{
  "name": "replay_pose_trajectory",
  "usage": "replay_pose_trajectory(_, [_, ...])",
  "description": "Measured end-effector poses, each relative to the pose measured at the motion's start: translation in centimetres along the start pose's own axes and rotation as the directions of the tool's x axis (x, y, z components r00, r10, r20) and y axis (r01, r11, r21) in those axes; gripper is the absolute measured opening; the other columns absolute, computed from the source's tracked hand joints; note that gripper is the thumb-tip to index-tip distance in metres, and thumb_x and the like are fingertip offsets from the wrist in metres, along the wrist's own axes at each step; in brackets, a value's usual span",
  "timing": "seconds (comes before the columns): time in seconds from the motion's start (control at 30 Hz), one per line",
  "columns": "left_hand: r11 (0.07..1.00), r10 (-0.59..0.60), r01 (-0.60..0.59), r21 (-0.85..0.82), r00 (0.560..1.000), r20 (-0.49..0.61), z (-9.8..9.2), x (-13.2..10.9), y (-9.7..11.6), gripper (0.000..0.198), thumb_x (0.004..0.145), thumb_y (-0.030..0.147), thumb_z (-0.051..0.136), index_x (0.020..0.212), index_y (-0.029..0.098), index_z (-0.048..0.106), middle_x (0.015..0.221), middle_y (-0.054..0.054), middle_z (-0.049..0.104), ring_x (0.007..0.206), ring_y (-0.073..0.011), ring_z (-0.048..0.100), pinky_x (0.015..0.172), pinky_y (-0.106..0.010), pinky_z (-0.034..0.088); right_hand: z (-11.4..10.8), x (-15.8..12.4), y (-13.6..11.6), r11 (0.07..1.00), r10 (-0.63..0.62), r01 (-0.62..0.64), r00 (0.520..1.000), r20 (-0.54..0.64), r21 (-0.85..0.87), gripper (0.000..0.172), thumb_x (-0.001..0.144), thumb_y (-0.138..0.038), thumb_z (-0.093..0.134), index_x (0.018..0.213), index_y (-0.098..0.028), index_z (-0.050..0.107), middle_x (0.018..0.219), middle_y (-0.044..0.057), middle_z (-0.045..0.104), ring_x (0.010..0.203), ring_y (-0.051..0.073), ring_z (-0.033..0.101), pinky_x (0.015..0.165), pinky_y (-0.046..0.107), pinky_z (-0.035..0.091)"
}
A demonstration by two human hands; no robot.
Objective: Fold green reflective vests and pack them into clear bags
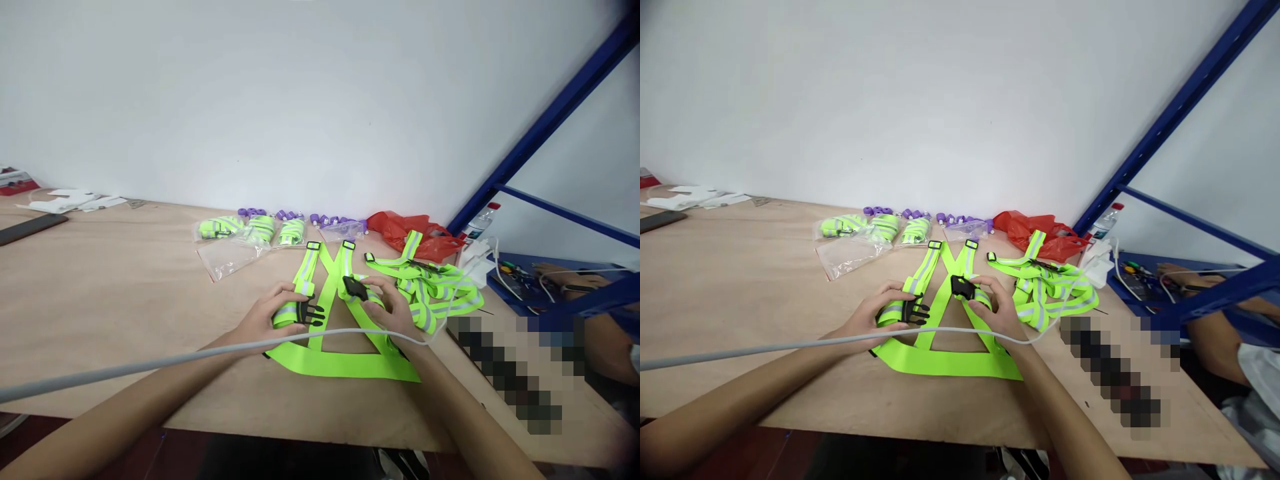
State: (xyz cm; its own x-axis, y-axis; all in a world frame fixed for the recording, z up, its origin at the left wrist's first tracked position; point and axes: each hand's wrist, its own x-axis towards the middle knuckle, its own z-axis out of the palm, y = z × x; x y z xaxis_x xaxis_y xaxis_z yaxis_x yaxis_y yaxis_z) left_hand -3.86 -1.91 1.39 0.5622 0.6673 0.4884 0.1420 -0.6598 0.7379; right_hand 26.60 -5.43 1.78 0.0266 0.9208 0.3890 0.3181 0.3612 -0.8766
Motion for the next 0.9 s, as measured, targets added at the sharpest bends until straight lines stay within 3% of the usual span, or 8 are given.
replay_pose_trajectory(0.1, [0.999,0.025,-0.022,0.029,0.997,-0.079,0.4,0.1,-1.2,0.037,0.089,0.032,0.072,0.124,0.023,0.065,0.127,-0.012,0.062,0.121,-0.0284,0.06,0.103,-0.045,0.05,-0.2,0.6,-0.2,0.959,-0.146,0.168,0.983,0.11,-0.226,0.031,0.085,-0.038,0.073,0.113,-0.026,0.067,0.117,0.008,0.066,0.114,0.027,0.063,0.099,0.042,0.051])
replay_pose_trajectory(0.23, [0.999,-0.017,0.025,0.04,0.979,-0.203,0.6,0.0,-2.2,0.033,0.09,0.03,0.072,0.121,0.022,0.064,0.125,-0.012,0.064,0.124,-0.0293,0.059,0.103,-0.047,0.049,0.1,0.8,0.2,0.909,-0.191,0.25,0.961,0.2,-0.332,0.032,0.086,-0.032,0.073,0.116,-0.025,0.065,0.12,0.009,0.063,0.118,0.028,0.061,0.101,0.043,0.05])
replay_pose_trajectory(0.43, [0.999,-0.035,0.035,-0.005,0.983,-0.182,1.5,-0.1,-2.5,0.039,0.087,0.03,0.076,0.122,0.023,0.061,0.123,-0.011,0.064,0.119,-0.0272,0.062,0.1,-0.044,0.052,1.0,-0.3,0.5,0.904,-0.151,0.232,0.959,0.239,-0.36,0.036,0.085,-0.039,0.076,0.118,-0.027,0.066,0.121,0.009,0.061,0.115,0.028,0.063,0.097,0.041,0.053])
replay_pose_trajectory(0.9, [0.997,-0.075,0.07,-0.036,0.987,-0.143,1.7,-0.3,-2.1,0.037,0.084,0.036,0.08,0.115,0.022,0.065,0.126,-0.012,0.066,0.12,-0.0295,0.064,0.097,-0.043,0.055,1.2,-1.1,0.3,0.931,-0.181,0.227,0.967,0.178,-0.285,0.034,0.086,-0.035,0.076,0.118,-0.029,0.065,0.12,0.007,0.059,0.111,0.024,0.064,0.091,0.033,0.056])
